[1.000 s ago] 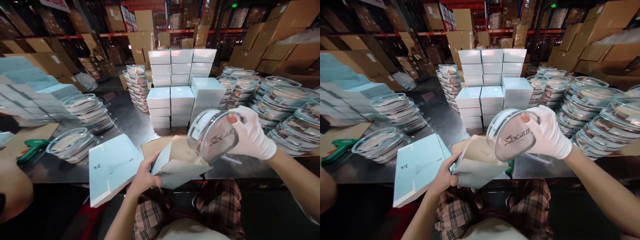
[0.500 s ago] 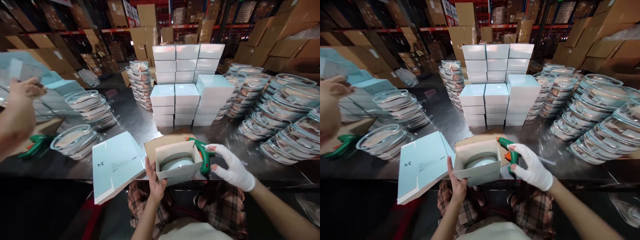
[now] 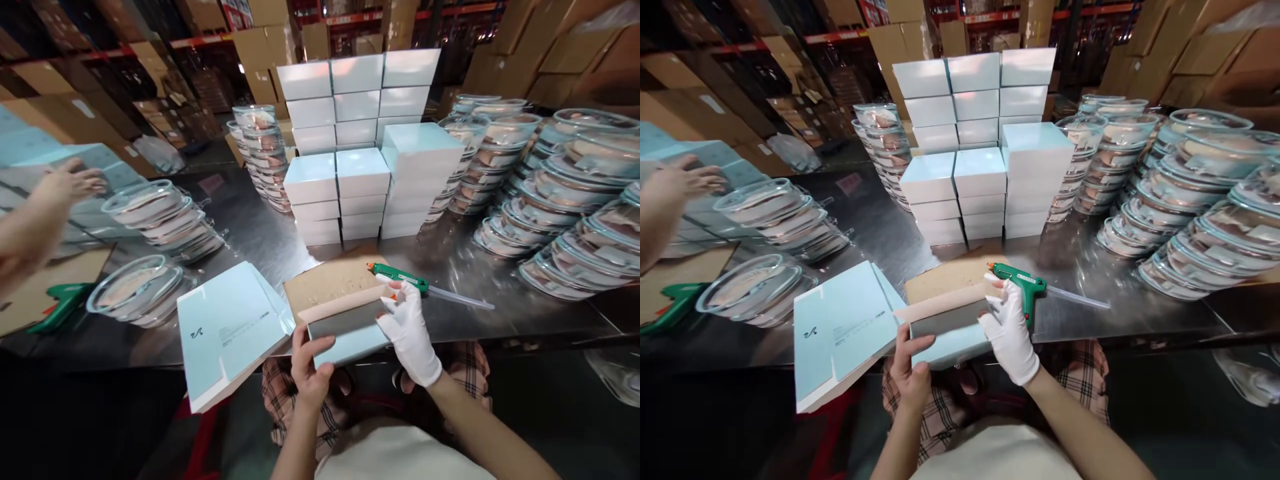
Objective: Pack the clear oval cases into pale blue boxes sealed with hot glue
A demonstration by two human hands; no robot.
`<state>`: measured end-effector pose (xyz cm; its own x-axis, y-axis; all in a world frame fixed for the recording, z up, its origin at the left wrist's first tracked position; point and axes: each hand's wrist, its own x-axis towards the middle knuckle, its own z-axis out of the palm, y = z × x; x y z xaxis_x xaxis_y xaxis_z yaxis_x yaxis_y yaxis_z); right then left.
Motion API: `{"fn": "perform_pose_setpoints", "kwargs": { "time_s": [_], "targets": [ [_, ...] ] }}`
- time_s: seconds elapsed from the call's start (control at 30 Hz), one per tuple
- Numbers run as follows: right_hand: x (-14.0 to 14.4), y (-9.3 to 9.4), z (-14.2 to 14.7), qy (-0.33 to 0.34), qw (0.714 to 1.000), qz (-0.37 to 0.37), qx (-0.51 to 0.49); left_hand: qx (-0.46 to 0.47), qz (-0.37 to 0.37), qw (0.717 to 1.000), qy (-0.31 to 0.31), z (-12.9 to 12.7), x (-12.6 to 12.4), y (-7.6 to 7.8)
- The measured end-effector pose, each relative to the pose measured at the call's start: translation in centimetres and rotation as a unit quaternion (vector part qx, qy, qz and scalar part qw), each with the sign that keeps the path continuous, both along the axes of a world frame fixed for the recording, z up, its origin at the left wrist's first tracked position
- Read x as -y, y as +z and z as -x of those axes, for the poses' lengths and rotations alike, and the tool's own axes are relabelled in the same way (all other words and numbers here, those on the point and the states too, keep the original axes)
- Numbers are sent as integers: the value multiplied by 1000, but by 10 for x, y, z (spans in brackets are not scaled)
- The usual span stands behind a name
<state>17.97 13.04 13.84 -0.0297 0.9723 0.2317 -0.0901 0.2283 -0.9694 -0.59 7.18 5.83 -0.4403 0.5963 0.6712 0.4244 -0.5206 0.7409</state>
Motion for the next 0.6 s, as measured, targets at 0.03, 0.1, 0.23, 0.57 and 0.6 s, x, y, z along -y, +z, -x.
{"fn": "perform_pose_setpoints", "kwargs": {
  "time_s": [0.03,0.1,0.23,0.57,0.6],
  "targets": [
    [-1,-1,-8,13,1000,12,8,-33,1,999,-10,7,0,1],
    [-5,-6,-34,-1,997,37,66,-69,-1,997,-32,19,0,0],
    [-19,-23,-87,-152,900,125,389,-109,35,993,-31,28,-3,-13],
    [-53,-48,-88,-117,919,257,277,59,57,996,26,-2,9,8],
    [-51,-48,-89,-115,931,255,235,77,79,994,20,-6,17,11]
  ]
}}
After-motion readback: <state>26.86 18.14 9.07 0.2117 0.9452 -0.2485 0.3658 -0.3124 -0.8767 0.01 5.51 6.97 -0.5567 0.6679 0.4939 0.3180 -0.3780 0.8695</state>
